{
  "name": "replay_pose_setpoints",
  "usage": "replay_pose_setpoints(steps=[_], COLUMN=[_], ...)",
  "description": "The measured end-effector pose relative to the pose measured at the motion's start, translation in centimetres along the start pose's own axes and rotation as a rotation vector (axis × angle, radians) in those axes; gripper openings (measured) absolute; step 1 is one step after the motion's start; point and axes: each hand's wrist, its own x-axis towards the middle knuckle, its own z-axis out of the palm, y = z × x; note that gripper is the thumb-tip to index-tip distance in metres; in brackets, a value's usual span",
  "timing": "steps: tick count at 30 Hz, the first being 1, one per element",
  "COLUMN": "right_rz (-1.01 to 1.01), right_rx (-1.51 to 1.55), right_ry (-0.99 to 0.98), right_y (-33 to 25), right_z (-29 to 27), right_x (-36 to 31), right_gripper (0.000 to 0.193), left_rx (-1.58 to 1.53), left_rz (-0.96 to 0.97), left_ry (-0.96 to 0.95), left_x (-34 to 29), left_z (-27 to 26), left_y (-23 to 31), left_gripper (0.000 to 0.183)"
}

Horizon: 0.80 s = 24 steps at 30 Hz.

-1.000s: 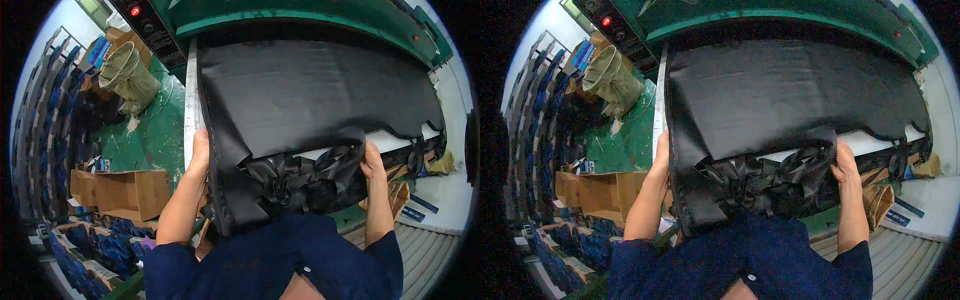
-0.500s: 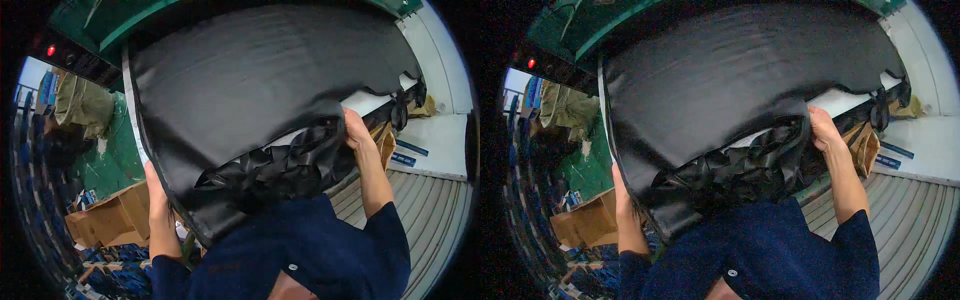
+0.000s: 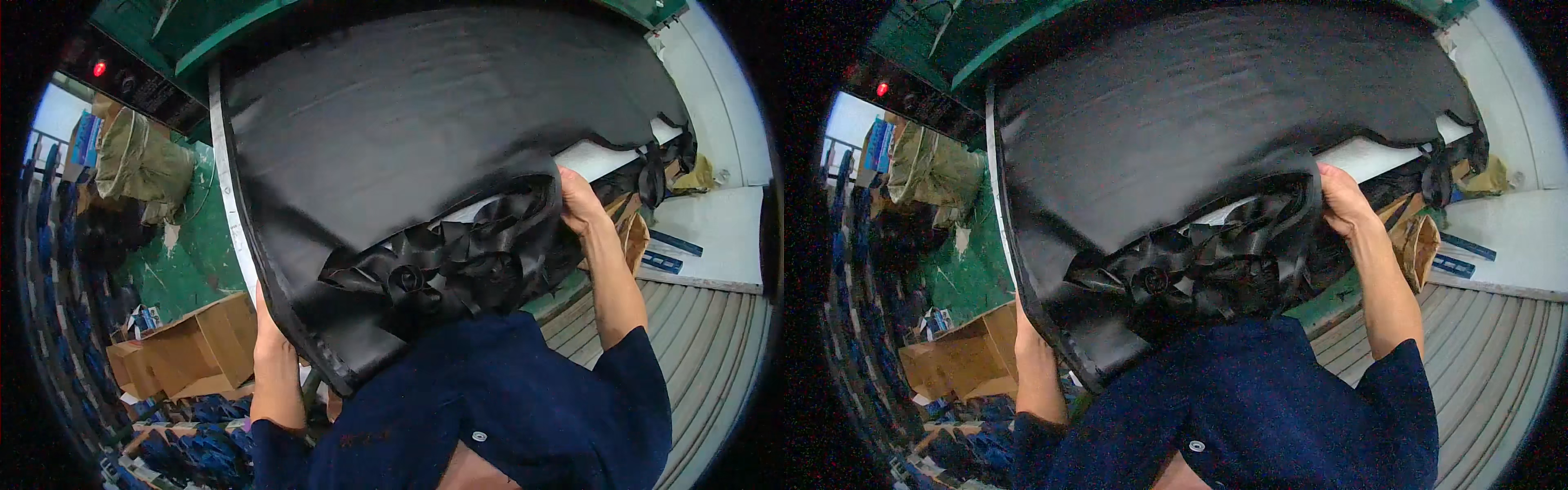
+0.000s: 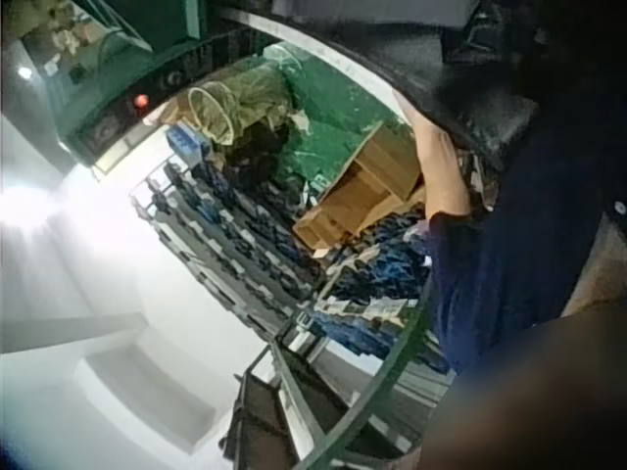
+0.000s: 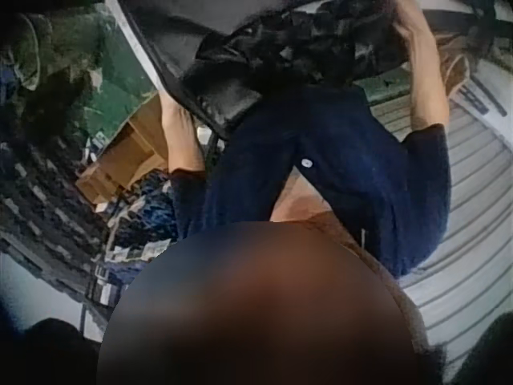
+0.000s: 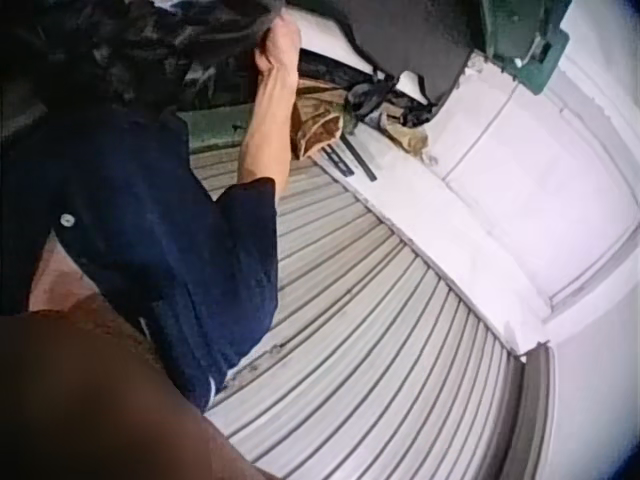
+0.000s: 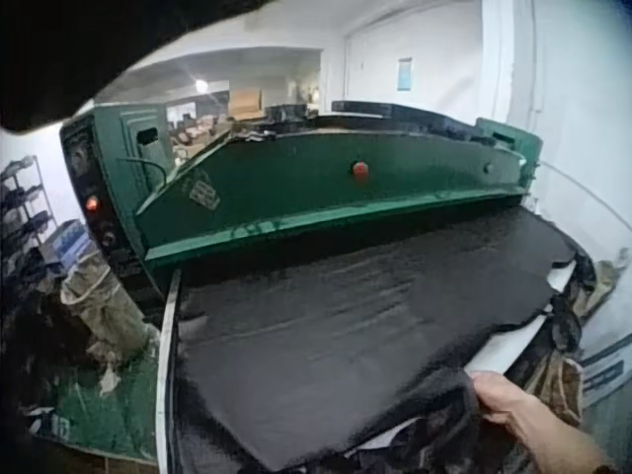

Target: Using a die-cutting machine to cut shapes out of black material sheets.

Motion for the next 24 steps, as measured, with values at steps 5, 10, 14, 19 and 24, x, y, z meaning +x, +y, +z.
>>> replay_pose_setpoints(steps=[5,10,14,19,24], right_rz=[-0.024,-0.014,-0.053,-0.090,-0.103], right_rx=[0.072,0.161,0.109,0.045,0.021], right_ry=[-0.063,-0.006,0.017,-0.021,0.076], right_y=[0.7,1.0,0.8,0.7,1.8], right_z=[-3.1,-0.7,-0.7,0.4,-1.3], right_x=[1.2,1.0,0.7,-1.6,-0.4], right_gripper=[0.020,0.017,0.017,0.022,0.020], left_rx=[-0.033,0.049,0.086,0.158,0.236], left_rz=[0.028,0.091,0.173,0.092,-0.098], left_ry=[-0.119,-0.121,-0.188,-0.067,0.041], left_x=[0.4,-0.2,-0.3,-3.1,-3.0], left_z=[-1.7,-1.5,-1.8,-1.2,-0.2], left_y=[-1.3,-1.0,-1.0,-0.6,0.3], left_gripper=[0.032,0.030,0.027,0.016,0.020])
